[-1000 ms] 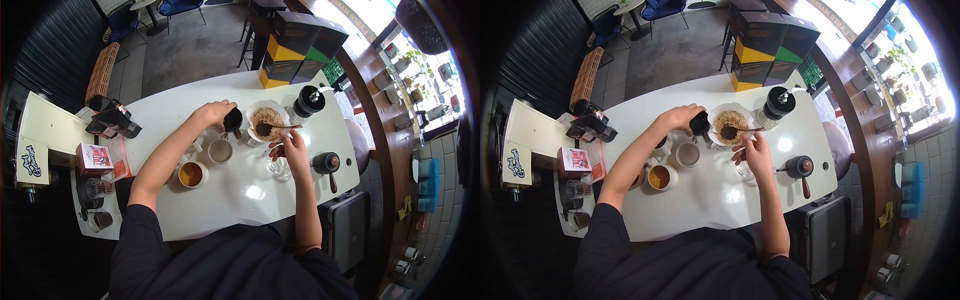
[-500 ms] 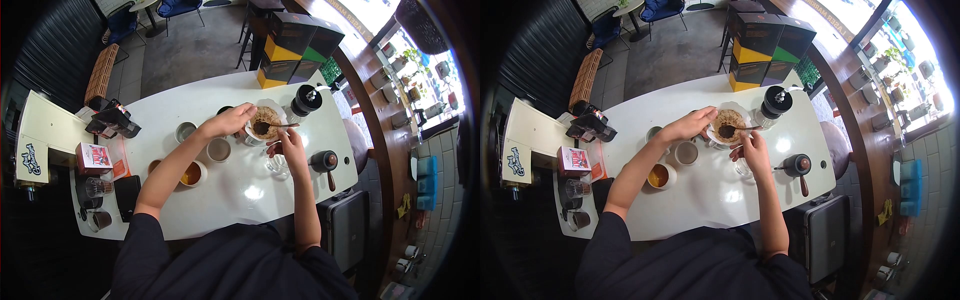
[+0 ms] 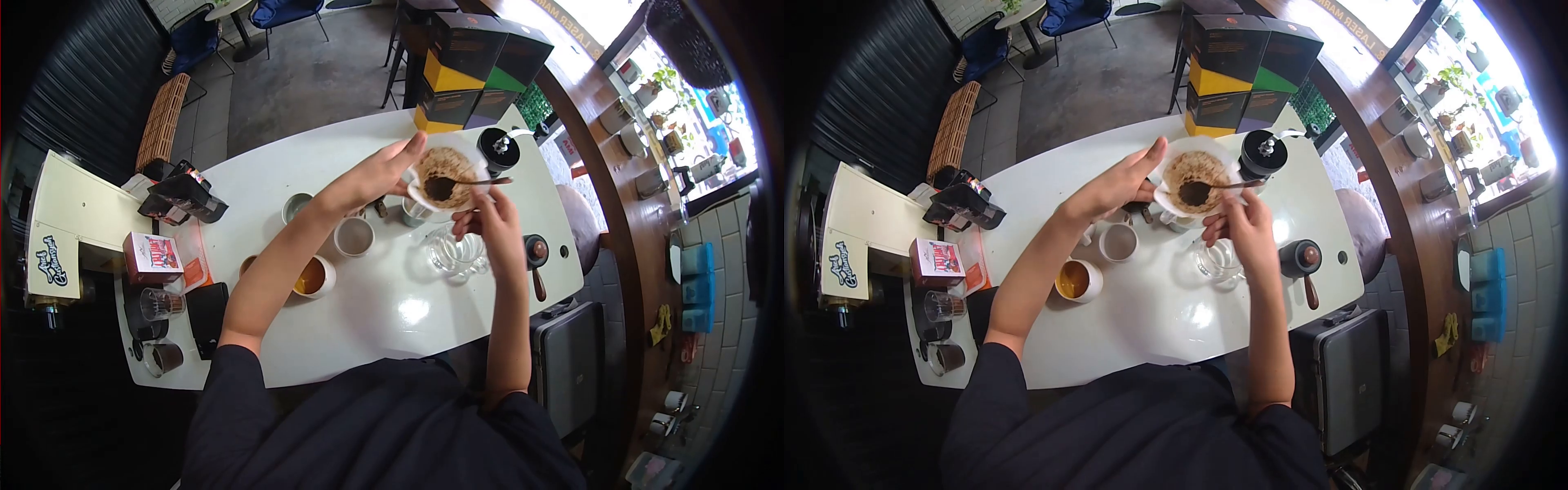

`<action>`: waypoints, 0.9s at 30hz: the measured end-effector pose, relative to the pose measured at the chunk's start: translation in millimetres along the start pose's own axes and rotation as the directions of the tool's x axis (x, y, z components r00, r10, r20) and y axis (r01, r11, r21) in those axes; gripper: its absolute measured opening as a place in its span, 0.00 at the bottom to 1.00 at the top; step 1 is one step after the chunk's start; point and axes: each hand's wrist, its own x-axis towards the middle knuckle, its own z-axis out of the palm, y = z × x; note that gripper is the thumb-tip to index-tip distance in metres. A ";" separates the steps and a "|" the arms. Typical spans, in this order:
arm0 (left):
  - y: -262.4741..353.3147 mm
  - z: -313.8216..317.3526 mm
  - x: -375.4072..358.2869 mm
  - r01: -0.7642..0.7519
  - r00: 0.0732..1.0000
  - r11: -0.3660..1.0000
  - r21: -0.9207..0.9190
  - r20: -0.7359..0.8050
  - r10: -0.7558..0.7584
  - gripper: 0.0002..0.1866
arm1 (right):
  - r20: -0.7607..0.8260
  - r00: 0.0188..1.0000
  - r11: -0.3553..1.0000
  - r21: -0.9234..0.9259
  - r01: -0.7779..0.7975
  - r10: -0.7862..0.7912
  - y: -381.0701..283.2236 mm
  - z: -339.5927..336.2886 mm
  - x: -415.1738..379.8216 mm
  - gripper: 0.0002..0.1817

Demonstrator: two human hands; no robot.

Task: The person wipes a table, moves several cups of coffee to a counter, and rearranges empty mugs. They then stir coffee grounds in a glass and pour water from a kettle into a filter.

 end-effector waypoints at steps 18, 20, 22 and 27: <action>-40.4 98.3 -25.8 -0.088 0.994 0.961 -0.261 -0.090 0.067 0.49 | -0.029 0.999 0.998 -0.034 -0.046 0.045 6.9 -58.6 -65.3 0.17; -49.2 102.9 -26.4 -0.076 0.992 0.966 -0.249 -0.113 0.049 0.48 | 0.003 0.998 0.997 -0.046 -0.066 0.066 14.8 -64.3 -66.5 0.17; -57.1 104.7 -24.1 -0.048 0.992 0.972 -0.230 -0.125 0.019 0.48 | 0.011 0.998 0.997 -0.033 -0.068 0.068 19.6 -68.2 -66.0 0.18; -69.2 112.5 -15.6 -0.045 0.989 0.970 -0.239 -0.145 0.011 0.50 | 0.050 0.995 0.996 -0.029 -0.088 0.090 30.4 -81.7 -57.9 0.18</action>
